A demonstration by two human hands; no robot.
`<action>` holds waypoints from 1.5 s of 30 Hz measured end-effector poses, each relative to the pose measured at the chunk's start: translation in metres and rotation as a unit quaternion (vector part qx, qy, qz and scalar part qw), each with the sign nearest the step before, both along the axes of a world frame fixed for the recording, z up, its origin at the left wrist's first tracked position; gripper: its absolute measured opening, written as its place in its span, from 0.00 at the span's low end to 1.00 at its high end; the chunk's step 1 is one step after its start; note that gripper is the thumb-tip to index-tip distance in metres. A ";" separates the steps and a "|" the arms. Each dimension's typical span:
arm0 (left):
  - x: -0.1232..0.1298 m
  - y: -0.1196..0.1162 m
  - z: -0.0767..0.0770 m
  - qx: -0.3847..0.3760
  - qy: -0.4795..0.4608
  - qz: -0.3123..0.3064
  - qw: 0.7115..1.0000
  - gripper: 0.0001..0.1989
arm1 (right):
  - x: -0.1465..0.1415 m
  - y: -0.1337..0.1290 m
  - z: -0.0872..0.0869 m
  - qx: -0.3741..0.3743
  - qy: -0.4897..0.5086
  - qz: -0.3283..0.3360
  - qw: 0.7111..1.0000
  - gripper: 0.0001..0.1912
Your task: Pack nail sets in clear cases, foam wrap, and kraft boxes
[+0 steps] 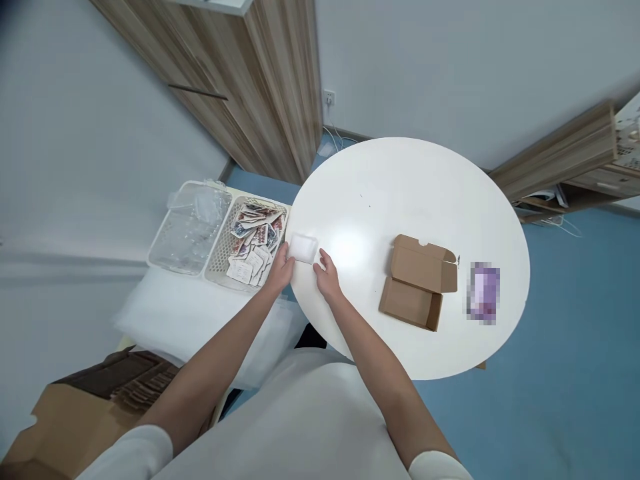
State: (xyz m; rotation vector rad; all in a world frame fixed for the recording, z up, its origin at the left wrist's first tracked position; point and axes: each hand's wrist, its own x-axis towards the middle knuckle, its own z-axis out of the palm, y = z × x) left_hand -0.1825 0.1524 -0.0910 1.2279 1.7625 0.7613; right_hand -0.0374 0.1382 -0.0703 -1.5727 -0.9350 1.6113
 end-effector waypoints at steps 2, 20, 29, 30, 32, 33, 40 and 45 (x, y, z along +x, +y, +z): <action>0.000 0.001 -0.003 -0.010 -0.037 0.008 0.999 0.27 | -0.011 0.004 -0.006 -0.001 -0.005 0.000 1.000 0.27; 0.017 -0.006 0.009 0.045 -0.110 0.005 0.993 0.21 | 0.025 0.000 0.004 0.048 -0.005 -0.029 0.998 0.23; 0.097 -0.046 0.046 0.085 -0.136 -0.116 0.980 0.20 | 0.129 -0.052 0.043 0.086 -0.055 -0.043 0.994 0.20; 0.110 -0.051 0.049 0.088 -0.129 -0.136 0.978 0.20 | 0.143 -0.059 0.046 0.084 -0.057 -0.045 0.994 0.20; 0.136 -0.060 0.053 0.084 -0.115 -0.171 0.975 0.20 | 0.171 -0.072 0.051 0.081 -0.061 -0.052 0.993 0.20; 0.149 -0.064 0.055 0.079 -0.110 -0.185 0.973 0.20 | 0.185 -0.078 0.053 0.079 -0.064 -0.056 0.993 0.20; 0.213 -0.080 0.059 0.066 -0.010 -0.306 0.950 0.17 | 0.252 -0.103 0.038 0.017 -0.090 -0.052 0.994 0.23; 0.232 -0.082 0.058 0.074 0.121 -0.383 0.913 0.15 | 0.264 -0.105 0.016 0.012 -0.110 -0.038 0.993 0.25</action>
